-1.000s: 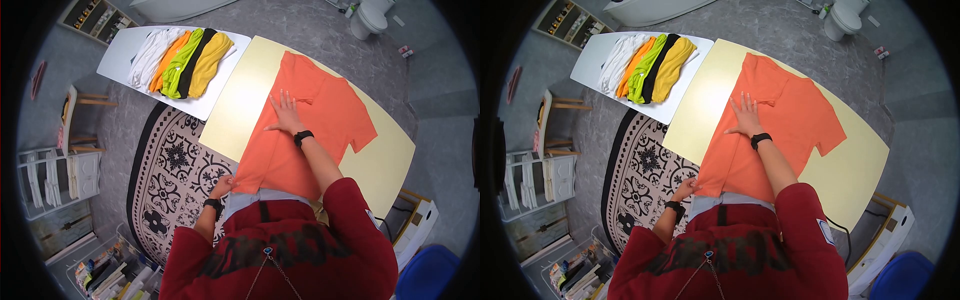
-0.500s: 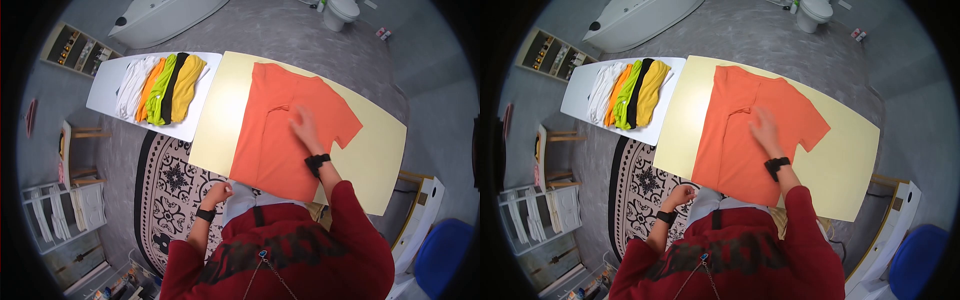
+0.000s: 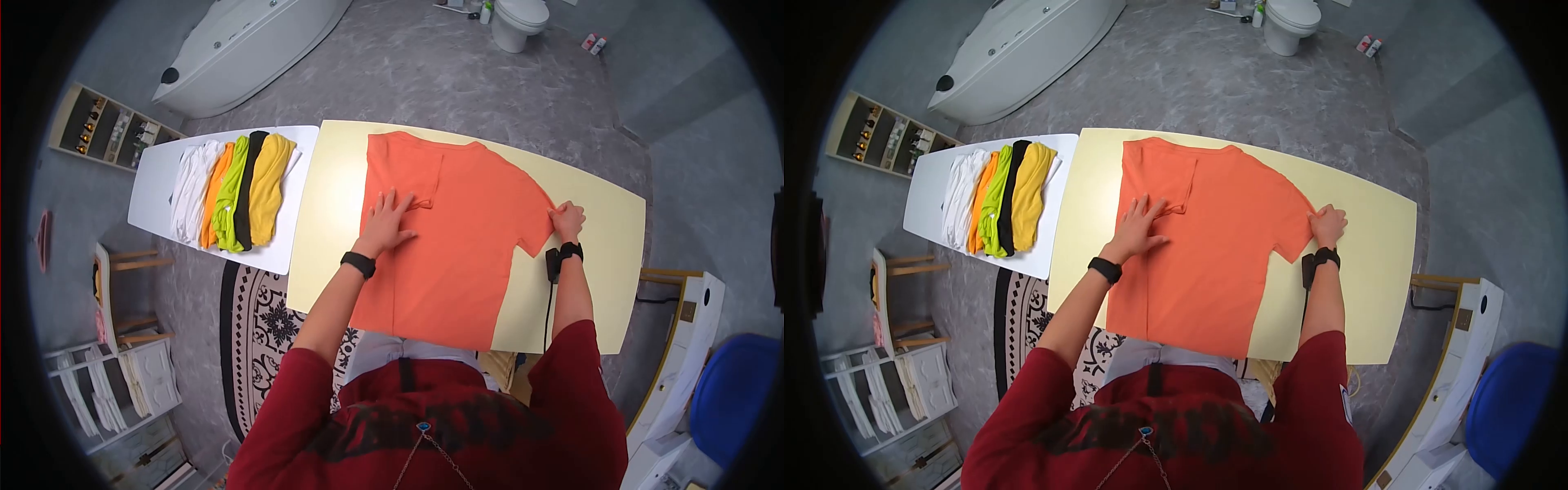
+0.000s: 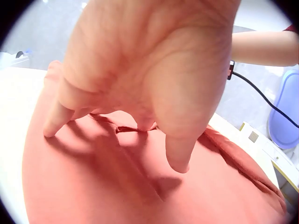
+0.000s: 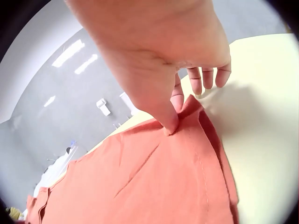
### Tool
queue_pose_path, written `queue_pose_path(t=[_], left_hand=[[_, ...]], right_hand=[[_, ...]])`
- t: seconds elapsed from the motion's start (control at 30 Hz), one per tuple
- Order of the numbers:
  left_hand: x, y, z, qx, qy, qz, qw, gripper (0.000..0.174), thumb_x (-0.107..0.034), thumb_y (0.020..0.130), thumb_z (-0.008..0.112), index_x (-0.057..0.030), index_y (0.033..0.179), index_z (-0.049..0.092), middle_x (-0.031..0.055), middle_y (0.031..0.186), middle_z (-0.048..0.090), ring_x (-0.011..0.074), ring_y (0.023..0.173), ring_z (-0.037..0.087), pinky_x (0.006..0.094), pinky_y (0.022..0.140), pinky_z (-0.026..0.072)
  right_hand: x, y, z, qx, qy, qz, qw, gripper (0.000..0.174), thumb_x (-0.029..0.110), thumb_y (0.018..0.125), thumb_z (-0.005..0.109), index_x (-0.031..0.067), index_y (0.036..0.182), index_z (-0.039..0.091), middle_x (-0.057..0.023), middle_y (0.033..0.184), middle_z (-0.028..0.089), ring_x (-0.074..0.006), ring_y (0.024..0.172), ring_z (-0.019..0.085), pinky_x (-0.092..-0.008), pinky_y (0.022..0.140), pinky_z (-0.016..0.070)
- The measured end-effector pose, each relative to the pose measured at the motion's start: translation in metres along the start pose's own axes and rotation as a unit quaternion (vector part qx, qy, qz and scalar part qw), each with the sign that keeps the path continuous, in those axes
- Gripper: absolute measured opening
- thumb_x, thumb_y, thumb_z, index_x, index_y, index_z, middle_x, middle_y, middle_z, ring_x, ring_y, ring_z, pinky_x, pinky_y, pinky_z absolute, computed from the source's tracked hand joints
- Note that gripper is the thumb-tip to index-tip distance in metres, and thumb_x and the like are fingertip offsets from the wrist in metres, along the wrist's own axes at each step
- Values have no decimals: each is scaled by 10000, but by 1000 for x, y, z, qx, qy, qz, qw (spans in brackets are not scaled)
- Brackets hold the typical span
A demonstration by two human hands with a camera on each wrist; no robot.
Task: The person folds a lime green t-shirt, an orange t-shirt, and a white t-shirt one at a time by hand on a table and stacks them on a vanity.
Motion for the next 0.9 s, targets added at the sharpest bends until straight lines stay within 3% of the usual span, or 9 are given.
queue_pose_path(t=[0.03, 0.07, 0.13, 0.27, 0.33, 0.4, 0.47, 0.7, 0.9], left_hand=[[2, 5, 3, 53, 17, -17, 998, 796, -381, 653, 689, -249, 1318, 271, 167, 1397, 101, 405, 1272, 100, 554, 960, 251], [5, 10, 6, 105, 35, -33, 993, 813, -416, 644, 688, -287, 1322, 257, 159, 1409, 54, 402, 1280, 66, 566, 960, 241], [2, 11, 0, 138, 68, -24, 988, 825, -429, 635, 691, -332, 1320, 240, 148, 1414, 8, 405, 1282, 38, 565, 964, 235], [4, 11, -5, 200, 107, -6, 974, 831, -456, 628, 689, -437, 1304, 206, 135, 1414, -96, 431, 1276, -18, 565, 971, 224], [3, 14, -5, 212, 116, -5, 970, 828, -463, 631, 684, -437, 1305, 203, 143, 1411, -104, 445, 1270, -24, 568, 967, 230], [2, 16, -6, 223, 124, -5, 967, 824, -470, 634, 679, -437, 1305, 201, 151, 1407, -113, 458, 1264, -30, 571, 964, 235], [3, 18, -8, 243, 123, -5, 962, 829, -487, 637, 671, -435, 1308, 188, 168, 1400, -125, 481, 1253, -31, 580, 949, 257], [1, 17, -10, 238, 148, 10, 960, 863, -497, 631, 670, -442, 1314, 144, 189, 1393, -128, 495, 1247, -22, 592, 926, 279], [6, 18, -6, 238, 148, 17, 960, 861, -491, 629, 674, -427, 1316, 159, 202, 1390, -127, 520, 1234, -21, 612, 909, 279]], right_hand=[[4, 0, -4, 20, -40, -8, 999, 303, 275, 644, 690, 95, 828, 531, -116, 1039, 463, -328, 994, 434, -417, 826, 399], [6, 2, -5, 19, -40, -5, 999, 303, 275, 644, 690, 95, 828, 531, -116, 1039, 463, -328, 994, 434, -417, 826, 399], [9, 11, -3, 8, -2, -64, 998, 227, 233, 653, 664, 78, 726, 515, -135, 848, 555, -312, 849, 532, -401, 733, 443], [41, 7, -14, 23, 91, -66, 993, 203, 199, 653, 642, 69, 729, 505, -151, 707, 584, -315, 716, 578, -397, 642, 463], [72, -2, -19, -17, 197, -139, 970, 208, 140, 655, 640, 52, 784, 502, -139, 611, 582, -275, 572, 590, -375, 520, 464], [110, -14, -29, 95, 306, -67, 945, 250, 77, 673, 625, 52, 881, 488, -103, 555, 559, -193, 468, 567, -311, 439, 449], [146, -21, -26, 151, 367, -63, 916, 301, 44, 697, 611, 48, 957, 461, -69, 510, 533, -125, 399, 527, -263, 386, 430], [241, -45, 12, 189, 377, -62, 904, 195, 73, 748, 612, 17, 899, 503, -76, 575, 571, -125, 442, 560, -232, 398, 449], [271, -50, 69, 195, 378, -73, 902, 155, 89, 755, 613, 7, 852, 525, -67, 579, 574, -124, 443, 560, -238, 404, 458]])
Point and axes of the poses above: each hand's wrist, its own y-axis towards the middle knuckle, its own z-axis out of the palm, x = y × z, the point moved 1 cm from there along y, towards the middle knuckle
